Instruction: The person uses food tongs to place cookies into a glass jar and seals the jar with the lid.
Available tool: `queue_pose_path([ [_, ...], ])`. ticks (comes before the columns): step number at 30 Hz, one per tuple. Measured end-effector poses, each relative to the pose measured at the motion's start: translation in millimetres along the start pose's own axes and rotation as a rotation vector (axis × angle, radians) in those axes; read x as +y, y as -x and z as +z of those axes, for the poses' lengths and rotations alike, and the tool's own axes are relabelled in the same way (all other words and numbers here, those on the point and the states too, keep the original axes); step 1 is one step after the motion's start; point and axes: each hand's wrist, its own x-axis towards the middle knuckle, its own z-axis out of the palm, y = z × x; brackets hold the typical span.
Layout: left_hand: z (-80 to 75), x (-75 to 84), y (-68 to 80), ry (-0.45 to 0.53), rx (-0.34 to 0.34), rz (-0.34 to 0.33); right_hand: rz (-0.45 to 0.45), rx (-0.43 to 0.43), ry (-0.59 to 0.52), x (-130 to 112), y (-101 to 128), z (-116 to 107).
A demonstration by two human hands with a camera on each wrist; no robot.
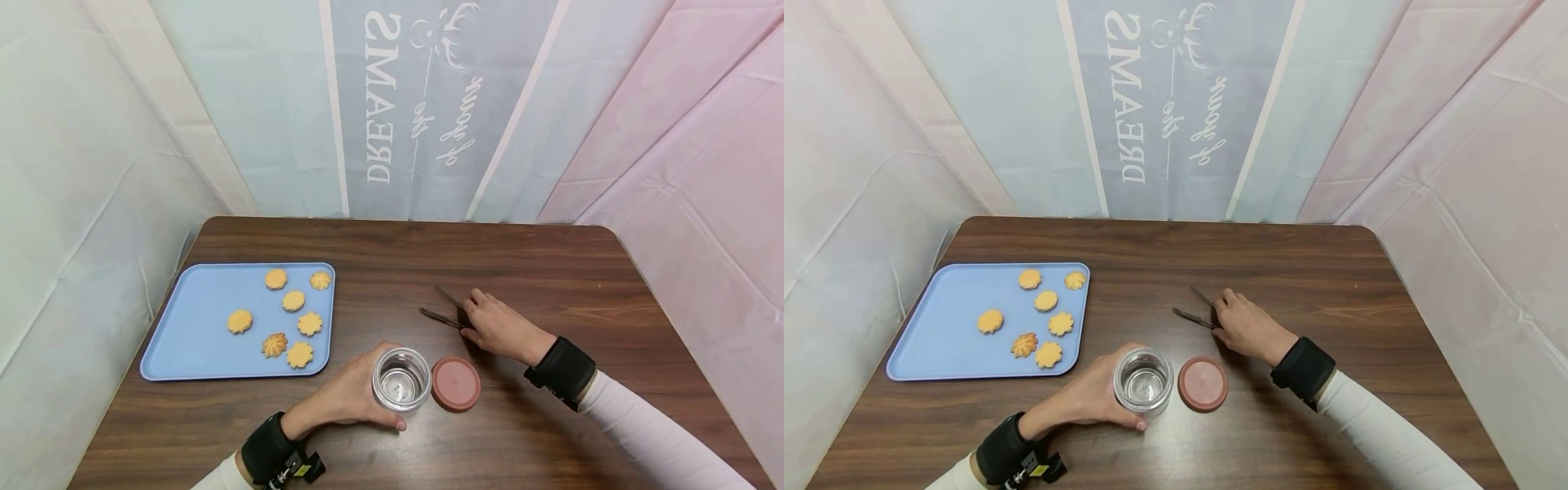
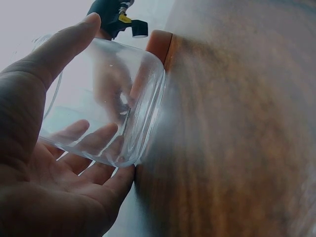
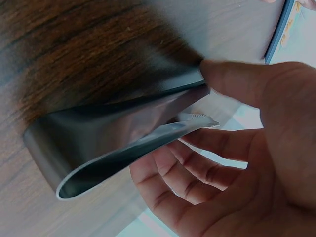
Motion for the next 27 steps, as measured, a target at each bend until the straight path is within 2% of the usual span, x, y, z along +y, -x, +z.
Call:
queue_pose_path([
  [27,-2.1,2.2,1.5,0.021,-0.012,0.002,-0.008,0.043,0.019,-0.8,3.9,5.2],
])
